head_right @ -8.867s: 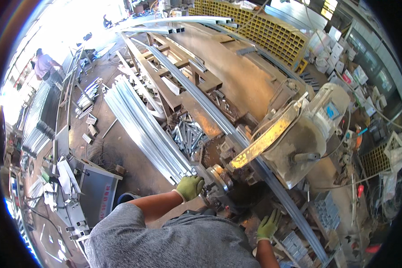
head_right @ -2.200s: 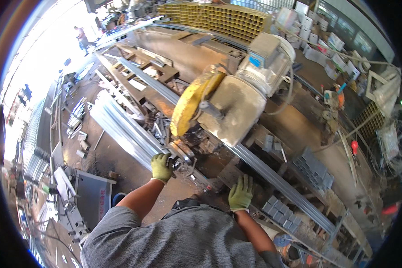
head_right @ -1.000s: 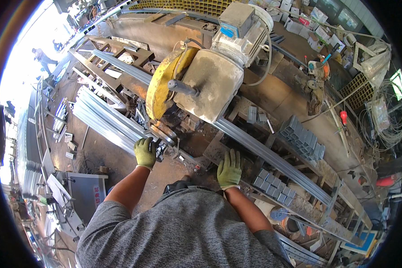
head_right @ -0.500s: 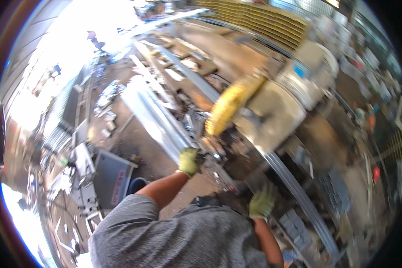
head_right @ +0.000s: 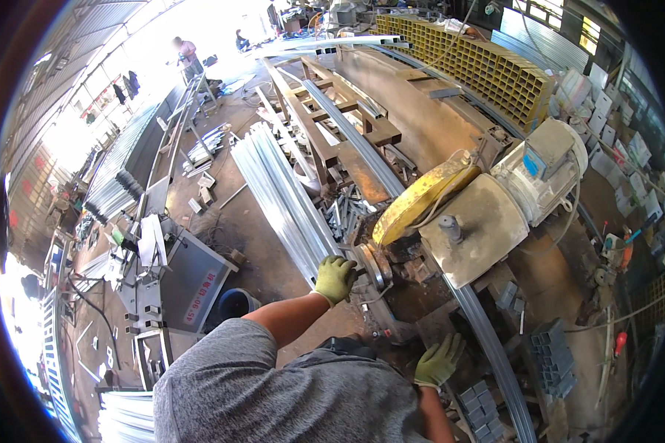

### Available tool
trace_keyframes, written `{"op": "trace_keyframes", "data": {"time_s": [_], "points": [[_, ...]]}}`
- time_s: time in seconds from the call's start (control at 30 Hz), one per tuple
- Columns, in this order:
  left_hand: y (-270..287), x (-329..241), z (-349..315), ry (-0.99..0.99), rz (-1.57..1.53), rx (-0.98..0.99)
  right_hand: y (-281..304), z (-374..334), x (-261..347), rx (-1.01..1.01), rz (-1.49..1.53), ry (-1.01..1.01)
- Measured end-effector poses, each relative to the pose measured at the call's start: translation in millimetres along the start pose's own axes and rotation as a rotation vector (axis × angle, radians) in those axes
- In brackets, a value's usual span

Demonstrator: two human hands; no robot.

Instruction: The person repeatedly picks up long metal profiles, positions them on a chop saw, and cuts them to length. After each cut, the person stacks the cut pieces on a nearby pile. The process is repeated multiple times throughout the clip.

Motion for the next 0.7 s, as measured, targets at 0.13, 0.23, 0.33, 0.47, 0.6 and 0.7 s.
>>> {"op": "trace_keyframes", "data": {"time_s": [0.13, 0.23, 0.33, 0.47, 0.6, 0.7], "points": [[2.5, -2.6, 0.6, -0.005, 0.019, -0.018, 1.1, 0.5, 0.2, -0.006, 0.039, 0.002], [2.8, -3.1, 1.1, 0.005, 0.007, -0.012, -0.1, 0.1, -0.7, 0.009, -0.001, -0.010], [3.9, -3.8, 1.2, 0.000, 0.020, -0.012, 0.1, -0.3, -1.3, 0.011, 0.016, -0.020], [4.5, -3.9, 1.5, -0.005, 0.001, -0.019, -0.7, 0.7, -2.2, 0.017, -0.004, -0.019], [4.1, -3.8, 1.7, -0.003, -0.007, -0.012, -1.0, 0.8, -2.8, 0.026, -0.002, -0.027], [4.4, -3.5, 2.5, -0.004, -0.011, -0.015, -1.7, 0.6, -3.2, 0.040, -0.002, -0.043]]}}
Point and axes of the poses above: each hand's wrist, its own z-axis towards the middle knuckle, its own y-axis out of the back of the hand, x = y × z, the point moved 7 cm from there along z, towards the middle knuckle, and after that the axes turned 10 degrees about -y, right-handed, at the moved point
